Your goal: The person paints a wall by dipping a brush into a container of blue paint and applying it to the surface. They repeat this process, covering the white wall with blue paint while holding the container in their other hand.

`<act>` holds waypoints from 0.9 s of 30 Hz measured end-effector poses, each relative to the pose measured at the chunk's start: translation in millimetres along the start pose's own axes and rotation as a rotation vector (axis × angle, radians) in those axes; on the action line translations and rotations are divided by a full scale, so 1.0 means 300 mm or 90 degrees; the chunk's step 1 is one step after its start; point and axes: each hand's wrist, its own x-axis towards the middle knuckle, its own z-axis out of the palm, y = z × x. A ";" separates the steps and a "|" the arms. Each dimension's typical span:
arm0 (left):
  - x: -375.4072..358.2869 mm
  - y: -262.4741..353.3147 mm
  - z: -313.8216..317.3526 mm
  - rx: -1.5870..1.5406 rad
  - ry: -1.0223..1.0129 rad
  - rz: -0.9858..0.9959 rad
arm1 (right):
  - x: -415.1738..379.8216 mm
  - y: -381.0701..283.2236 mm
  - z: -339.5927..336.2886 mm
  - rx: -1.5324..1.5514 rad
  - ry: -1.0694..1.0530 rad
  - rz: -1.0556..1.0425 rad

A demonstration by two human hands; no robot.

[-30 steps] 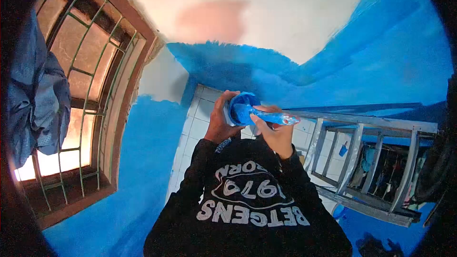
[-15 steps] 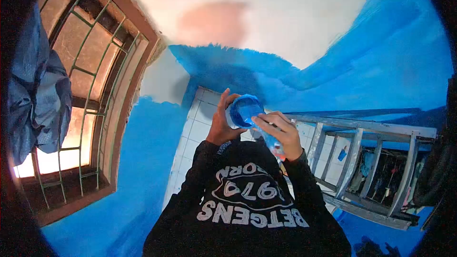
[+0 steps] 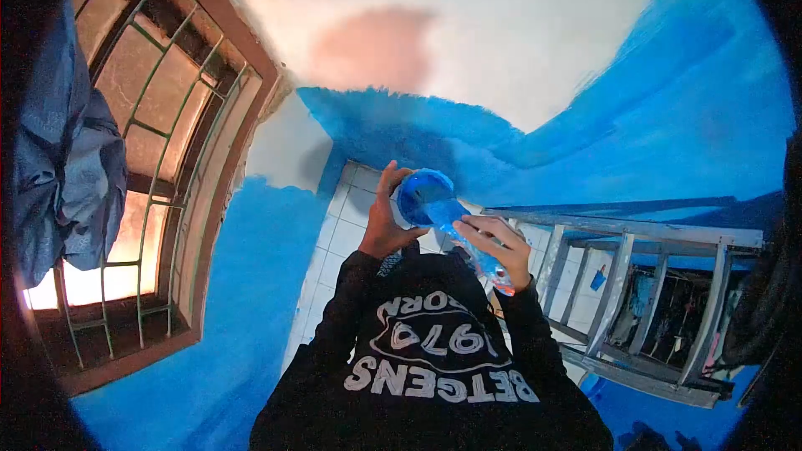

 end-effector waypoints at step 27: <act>-0.111 -0.007 0.076 0.084 -0.065 -0.104 | 0.187 0.283 -0.391 -0.339 0.184 -0.084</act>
